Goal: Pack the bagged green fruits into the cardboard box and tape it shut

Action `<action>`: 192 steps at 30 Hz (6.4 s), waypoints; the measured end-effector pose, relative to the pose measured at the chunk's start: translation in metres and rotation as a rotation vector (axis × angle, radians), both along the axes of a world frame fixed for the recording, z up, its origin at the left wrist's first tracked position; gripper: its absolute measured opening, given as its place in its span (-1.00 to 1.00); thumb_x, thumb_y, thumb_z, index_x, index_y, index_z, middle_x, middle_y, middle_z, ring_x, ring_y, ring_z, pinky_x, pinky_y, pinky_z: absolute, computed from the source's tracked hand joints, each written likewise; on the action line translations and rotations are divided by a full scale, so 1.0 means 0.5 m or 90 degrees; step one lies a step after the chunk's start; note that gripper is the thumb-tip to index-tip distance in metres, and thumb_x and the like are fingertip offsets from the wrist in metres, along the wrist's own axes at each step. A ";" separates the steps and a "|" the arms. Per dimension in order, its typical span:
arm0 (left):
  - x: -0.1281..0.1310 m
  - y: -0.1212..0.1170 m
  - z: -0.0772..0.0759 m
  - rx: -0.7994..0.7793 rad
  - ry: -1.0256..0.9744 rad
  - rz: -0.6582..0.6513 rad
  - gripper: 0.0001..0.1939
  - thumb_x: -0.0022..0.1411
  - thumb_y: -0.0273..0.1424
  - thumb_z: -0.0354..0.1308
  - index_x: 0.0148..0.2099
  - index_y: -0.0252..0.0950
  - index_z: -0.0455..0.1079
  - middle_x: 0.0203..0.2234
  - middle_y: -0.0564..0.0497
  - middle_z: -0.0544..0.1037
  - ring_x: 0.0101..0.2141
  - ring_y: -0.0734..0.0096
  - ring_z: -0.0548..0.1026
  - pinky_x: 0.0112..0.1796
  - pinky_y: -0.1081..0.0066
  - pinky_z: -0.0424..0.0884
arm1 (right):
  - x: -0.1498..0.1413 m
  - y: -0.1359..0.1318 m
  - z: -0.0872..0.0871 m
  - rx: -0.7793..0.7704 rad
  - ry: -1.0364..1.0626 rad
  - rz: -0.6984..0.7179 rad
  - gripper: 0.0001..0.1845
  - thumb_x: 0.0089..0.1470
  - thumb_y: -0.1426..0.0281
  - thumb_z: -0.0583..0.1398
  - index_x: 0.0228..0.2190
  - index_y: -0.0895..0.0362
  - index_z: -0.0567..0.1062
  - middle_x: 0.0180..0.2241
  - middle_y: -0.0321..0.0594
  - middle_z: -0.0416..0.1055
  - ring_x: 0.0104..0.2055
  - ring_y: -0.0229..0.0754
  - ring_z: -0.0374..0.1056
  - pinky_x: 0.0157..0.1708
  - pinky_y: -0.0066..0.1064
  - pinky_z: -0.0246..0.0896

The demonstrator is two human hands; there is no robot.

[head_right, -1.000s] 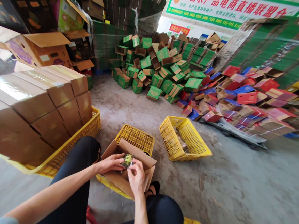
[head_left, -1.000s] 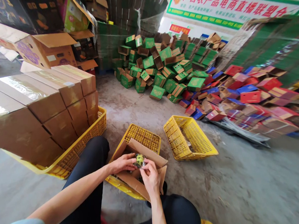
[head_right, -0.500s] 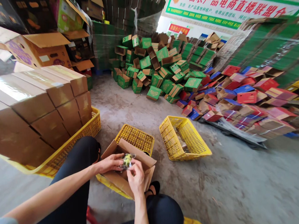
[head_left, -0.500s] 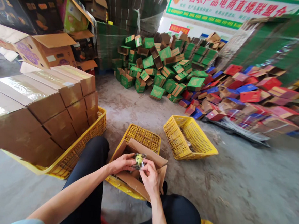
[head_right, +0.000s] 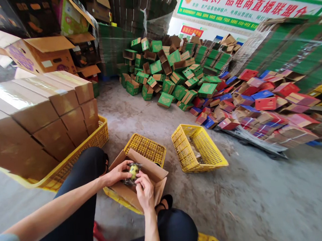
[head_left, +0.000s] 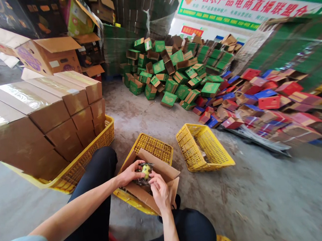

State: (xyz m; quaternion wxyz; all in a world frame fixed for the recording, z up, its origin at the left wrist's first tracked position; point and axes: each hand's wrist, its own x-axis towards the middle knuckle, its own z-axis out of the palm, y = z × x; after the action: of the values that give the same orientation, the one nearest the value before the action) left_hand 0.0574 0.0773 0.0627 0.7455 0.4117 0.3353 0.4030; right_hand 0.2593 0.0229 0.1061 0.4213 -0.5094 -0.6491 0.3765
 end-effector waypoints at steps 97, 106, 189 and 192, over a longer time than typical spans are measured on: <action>0.027 -0.015 0.016 -0.062 -0.025 -0.075 -0.34 0.06 -0.09 0.52 0.15 -0.21 0.48 0.07 -0.13 0.53 0.04 0.12 0.52 0.01 0.27 0.46 | 0.042 0.013 -0.043 -0.221 0.219 -0.208 -0.42 -0.10 -0.10 0.42 -0.20 0.08 0.63 -0.17 -0.05 0.65 -0.14 0.12 0.60 -0.19 -0.14 0.58; 0.024 -0.014 0.027 -0.069 -0.026 -0.063 -0.32 0.00 -0.10 0.55 0.11 -0.27 0.50 -0.01 -0.15 0.56 -0.04 0.16 0.56 -0.06 0.31 0.48 | 0.032 0.014 -0.038 -0.223 0.232 -0.226 -0.44 -0.10 -0.14 0.40 -0.30 0.06 0.60 -0.30 -0.10 0.64 -0.30 0.05 0.58 -0.39 -0.24 0.53; 0.032 -0.016 -0.013 -0.065 -0.055 -0.049 -0.02 0.06 -0.16 0.53 0.44 -0.15 0.19 0.19 -0.18 0.44 0.14 0.05 0.44 0.05 0.27 0.40 | 0.037 0.001 -0.032 -0.226 0.144 -0.087 -0.34 -0.05 -0.06 0.41 -0.04 0.09 0.57 -0.08 -0.05 0.63 -0.01 0.14 0.54 0.04 -0.09 0.42; 0.030 -0.013 -0.010 -0.132 -0.029 -0.020 -0.05 0.07 0.00 0.48 0.41 -0.17 0.24 0.28 -0.21 0.38 0.20 0.04 0.41 0.10 0.25 0.38 | 0.037 0.002 -0.029 -0.206 0.137 -0.089 -0.40 -0.05 0.01 0.43 -0.05 0.09 0.57 -0.09 -0.07 0.63 -0.03 0.12 0.55 0.05 -0.10 0.42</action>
State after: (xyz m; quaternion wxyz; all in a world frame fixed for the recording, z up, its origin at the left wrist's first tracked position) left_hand 0.0726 0.0709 0.0576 0.7977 0.3281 0.3520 0.3634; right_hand 0.2779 0.0238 0.0916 0.4258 -0.5711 -0.4944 0.4981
